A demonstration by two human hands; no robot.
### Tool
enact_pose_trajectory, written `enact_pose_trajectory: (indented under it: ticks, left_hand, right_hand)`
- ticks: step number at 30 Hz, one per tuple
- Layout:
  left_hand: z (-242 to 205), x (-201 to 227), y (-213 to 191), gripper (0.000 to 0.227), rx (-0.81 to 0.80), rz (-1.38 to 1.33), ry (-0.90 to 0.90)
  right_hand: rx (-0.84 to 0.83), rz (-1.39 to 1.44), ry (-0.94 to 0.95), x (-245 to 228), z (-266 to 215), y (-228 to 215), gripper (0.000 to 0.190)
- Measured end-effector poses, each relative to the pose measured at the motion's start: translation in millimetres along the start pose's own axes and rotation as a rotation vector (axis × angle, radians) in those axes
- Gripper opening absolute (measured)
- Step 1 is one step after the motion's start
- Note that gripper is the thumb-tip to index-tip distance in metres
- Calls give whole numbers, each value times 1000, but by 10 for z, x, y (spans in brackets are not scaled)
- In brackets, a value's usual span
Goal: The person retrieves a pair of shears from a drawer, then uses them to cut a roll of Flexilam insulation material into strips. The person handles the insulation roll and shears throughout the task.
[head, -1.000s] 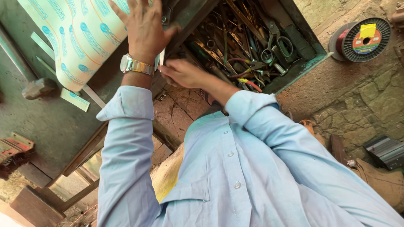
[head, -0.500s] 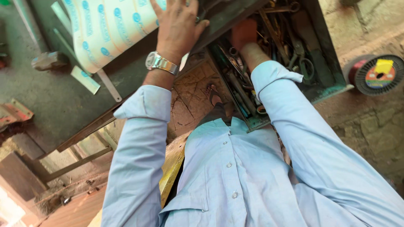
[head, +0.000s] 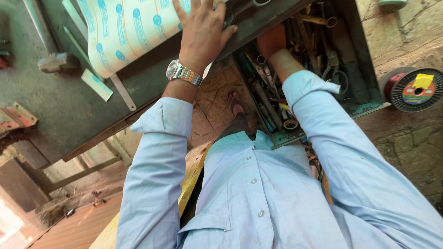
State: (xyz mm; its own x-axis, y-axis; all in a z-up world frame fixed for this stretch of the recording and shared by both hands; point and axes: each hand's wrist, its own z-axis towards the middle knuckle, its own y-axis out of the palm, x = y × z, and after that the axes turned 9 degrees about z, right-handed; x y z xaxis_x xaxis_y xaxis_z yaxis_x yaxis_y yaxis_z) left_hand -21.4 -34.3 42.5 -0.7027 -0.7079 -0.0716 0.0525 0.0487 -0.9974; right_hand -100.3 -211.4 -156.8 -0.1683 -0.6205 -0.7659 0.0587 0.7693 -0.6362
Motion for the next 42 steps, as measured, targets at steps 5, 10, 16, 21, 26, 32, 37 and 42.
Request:
enact_pose_trajectory:
  ticks: [5,10,16,21,26,32,37,42]
  left_hand:
    - [13,10,64,61,106,15,17]
    - [13,12,62,61,51,14,0]
    - [31,4,84,61,60,8,10]
    - [29,0,95,60,40,6,13]
    - [25,-12,110,61,55,16,21]
    - [21,-43,209,61,27,7,37]
    - [30,-60,159,50,47,0,44]
    - [61,-43,83,45,55,-1,24]
  right_hand:
    - [104,455,131,-1,196,143,33]
    - [28,341,141,151,271,307,37]
    - [-36,-202,-115,241,342,245,39]
    - [-133,121,-81,44,165,12,40]
    - [-154,237,-411,-50,110,-94,41]
    - [-202,-524,-452,179,-68,-422,24]
    - [-68,-354,-495,357,-870,-1035,24]
    - [-76,659,375,115,-1908,-1278,22]
